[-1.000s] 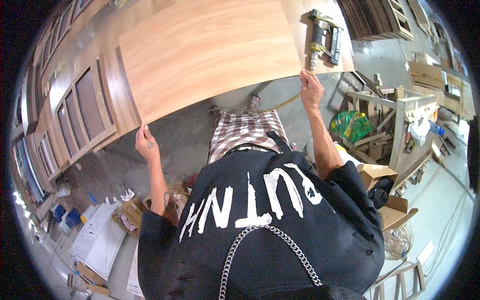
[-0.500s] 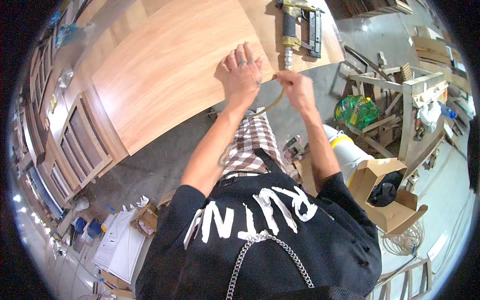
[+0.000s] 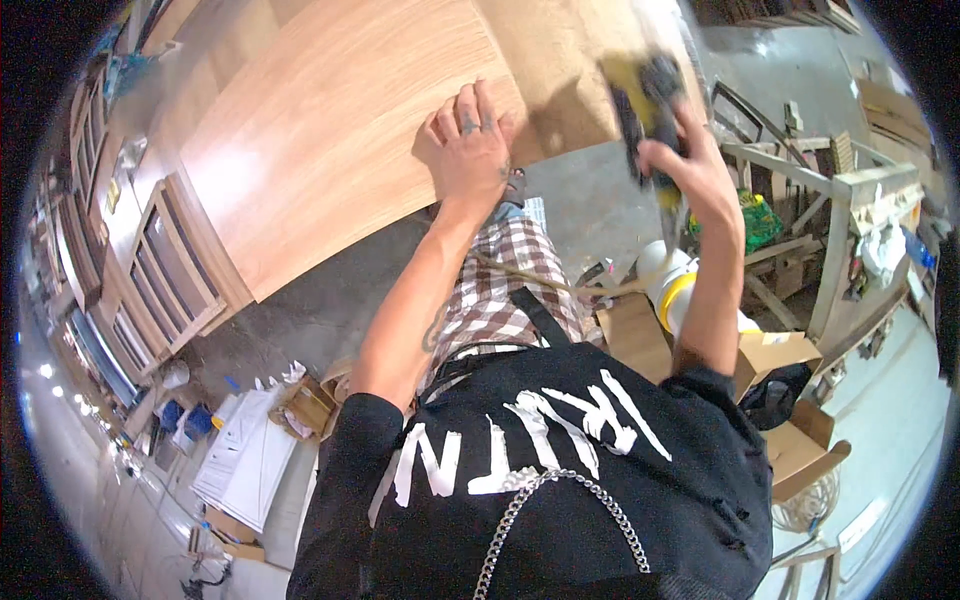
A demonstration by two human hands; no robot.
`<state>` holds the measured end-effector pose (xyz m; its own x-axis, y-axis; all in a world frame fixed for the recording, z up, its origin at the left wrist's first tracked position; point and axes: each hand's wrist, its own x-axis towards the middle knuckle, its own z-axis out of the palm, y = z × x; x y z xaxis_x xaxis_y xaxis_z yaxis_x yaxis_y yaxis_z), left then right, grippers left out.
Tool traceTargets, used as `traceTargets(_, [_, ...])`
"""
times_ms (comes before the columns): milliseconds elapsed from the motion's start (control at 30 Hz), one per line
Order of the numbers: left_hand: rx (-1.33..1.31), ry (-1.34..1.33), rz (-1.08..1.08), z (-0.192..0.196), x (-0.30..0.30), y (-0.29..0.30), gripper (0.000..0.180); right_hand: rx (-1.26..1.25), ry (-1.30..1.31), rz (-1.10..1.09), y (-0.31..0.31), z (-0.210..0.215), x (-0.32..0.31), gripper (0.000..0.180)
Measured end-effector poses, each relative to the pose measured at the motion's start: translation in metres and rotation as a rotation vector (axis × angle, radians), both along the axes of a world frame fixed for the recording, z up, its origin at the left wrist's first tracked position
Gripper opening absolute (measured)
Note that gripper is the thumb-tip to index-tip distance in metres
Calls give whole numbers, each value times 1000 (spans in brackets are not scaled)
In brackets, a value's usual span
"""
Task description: The person aligns wooden panels on a workbench and fastens them using a pneumatic nail gun, then wipes the surface with a cloth. The person retrieves additional panels from another workstation and nails them together using the nail gun.
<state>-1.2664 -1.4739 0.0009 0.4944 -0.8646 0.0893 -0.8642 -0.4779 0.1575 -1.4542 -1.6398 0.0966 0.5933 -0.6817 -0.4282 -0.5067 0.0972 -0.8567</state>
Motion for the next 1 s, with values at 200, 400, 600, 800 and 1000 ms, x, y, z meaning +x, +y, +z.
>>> traceTargets(200, [-112,-11,24,-14,4,1,54,-115,164,241,67,-11,-15,34])
traceTargets(400, [-73,-5,23,-11,2,-2,55,-3,180,116,90,-20,-12,35])
traceTargets(600, [-107,5,18,-15,3,-2,55,-221,181,185,96,-36,-19,37])
traceTargets(800, [-52,-33,13,-10,2,-2,55,-90,173,122,94,-25,-15,33])
traceTargets(1000, [-73,-18,20,-12,0,-3,54,-115,200,142,96,-21,-11,27])
